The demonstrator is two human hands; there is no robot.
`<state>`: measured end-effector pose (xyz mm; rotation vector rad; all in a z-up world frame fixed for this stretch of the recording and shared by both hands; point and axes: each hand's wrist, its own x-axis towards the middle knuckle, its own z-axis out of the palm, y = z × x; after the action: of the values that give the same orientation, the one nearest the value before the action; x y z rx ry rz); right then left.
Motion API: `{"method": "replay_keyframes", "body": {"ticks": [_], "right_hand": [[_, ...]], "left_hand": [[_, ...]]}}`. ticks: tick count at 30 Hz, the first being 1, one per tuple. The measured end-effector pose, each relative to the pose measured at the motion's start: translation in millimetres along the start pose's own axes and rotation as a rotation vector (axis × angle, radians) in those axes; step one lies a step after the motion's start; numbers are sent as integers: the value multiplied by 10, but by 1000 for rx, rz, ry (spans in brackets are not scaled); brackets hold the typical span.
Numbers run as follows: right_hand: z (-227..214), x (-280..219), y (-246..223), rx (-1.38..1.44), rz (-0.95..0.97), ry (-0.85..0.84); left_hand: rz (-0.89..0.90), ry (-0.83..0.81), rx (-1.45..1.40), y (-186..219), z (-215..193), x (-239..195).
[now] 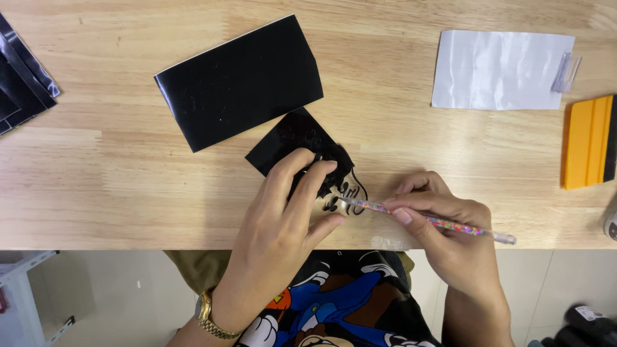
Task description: Weeding a vinyl decal by removing excess material from around the cut letters using a weeding tool
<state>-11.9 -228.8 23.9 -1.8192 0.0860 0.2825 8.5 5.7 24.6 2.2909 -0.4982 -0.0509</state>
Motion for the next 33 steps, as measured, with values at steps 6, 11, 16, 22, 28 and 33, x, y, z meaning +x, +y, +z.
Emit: {"method": "replay_keyframes", "body": {"ticks": [6, 11, 16, 22, 28, 33], "right_hand": [[-31, -96, 186, 112, -155, 107], [196, -156, 208, -150, -465, 204], [365, -254, 181, -401, -748, 135], [359, -362, 213, -673, -754, 105], [350, -392, 241, -703, -764, 128], [343, -400, 248, -680, -753, 128]], "left_hand": [[10, -8, 30, 26, -35, 7], [34, 7, 34, 35, -48, 20], [39, 10, 5, 39, -44, 32], [-24, -11, -65, -5, -46, 18], [-117, 21, -253, -26, -114, 53], [-132, 116, -256, -83, -140, 75]]}}
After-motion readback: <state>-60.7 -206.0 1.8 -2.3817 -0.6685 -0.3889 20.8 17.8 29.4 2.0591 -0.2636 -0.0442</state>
